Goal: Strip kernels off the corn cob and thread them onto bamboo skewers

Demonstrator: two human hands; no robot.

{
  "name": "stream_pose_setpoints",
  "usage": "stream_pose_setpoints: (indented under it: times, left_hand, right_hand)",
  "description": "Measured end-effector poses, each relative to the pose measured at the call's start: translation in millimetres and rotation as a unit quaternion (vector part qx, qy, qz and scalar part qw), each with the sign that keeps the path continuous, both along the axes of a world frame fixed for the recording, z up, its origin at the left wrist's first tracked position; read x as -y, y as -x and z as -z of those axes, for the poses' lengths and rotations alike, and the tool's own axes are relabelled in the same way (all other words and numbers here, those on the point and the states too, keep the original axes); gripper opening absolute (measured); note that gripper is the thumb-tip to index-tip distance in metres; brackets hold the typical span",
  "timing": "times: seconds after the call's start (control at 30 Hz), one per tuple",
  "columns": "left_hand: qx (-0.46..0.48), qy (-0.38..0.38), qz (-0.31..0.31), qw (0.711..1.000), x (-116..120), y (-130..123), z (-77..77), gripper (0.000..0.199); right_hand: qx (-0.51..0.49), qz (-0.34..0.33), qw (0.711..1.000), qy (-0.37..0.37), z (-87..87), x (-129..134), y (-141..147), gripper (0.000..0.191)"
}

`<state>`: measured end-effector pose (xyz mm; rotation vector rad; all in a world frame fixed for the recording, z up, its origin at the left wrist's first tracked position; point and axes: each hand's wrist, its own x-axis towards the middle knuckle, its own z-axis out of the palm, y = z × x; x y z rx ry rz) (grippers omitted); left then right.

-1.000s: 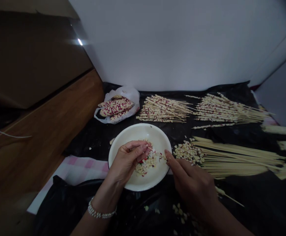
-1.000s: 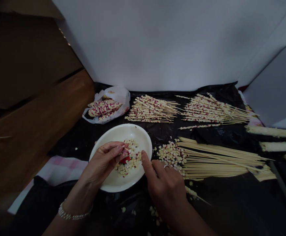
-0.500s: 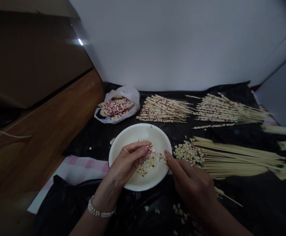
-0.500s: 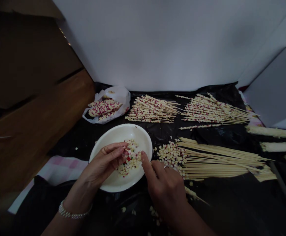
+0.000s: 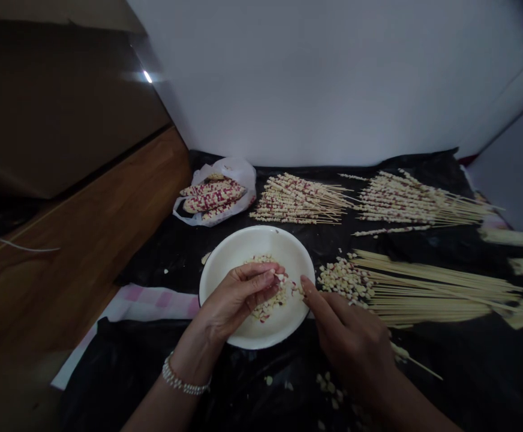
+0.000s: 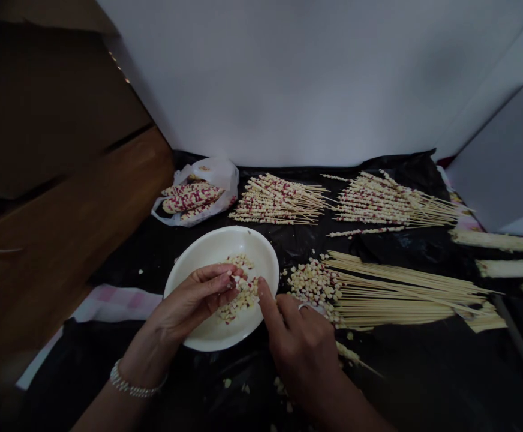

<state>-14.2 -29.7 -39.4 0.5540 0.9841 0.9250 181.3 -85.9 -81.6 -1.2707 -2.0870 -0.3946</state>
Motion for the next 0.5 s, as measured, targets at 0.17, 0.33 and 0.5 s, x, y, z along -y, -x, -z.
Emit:
stream_pose_setpoints:
  times: [0.17,0.33,0.5]
  left_hand:
    - [-0.009,0.004,0.034,0.999,0,0,-1.1,0.015]
    - [-0.101,-0.077,0.084,0.988,0,-1,-1.0,0.023]
    - [-0.371,-0.250,0.124,0.886,1,1,13.9,0.017]
  right_hand:
    - [0.004,-0.019,1.000,0.010,0.5,1,0,0.047]
    - [-0.006,-0.001,1.000,0.000,-1.3,-3,-2,0.046]
    - [-0.013,0.019,1.000,0.000,-5.2,-7,-6,0.044]
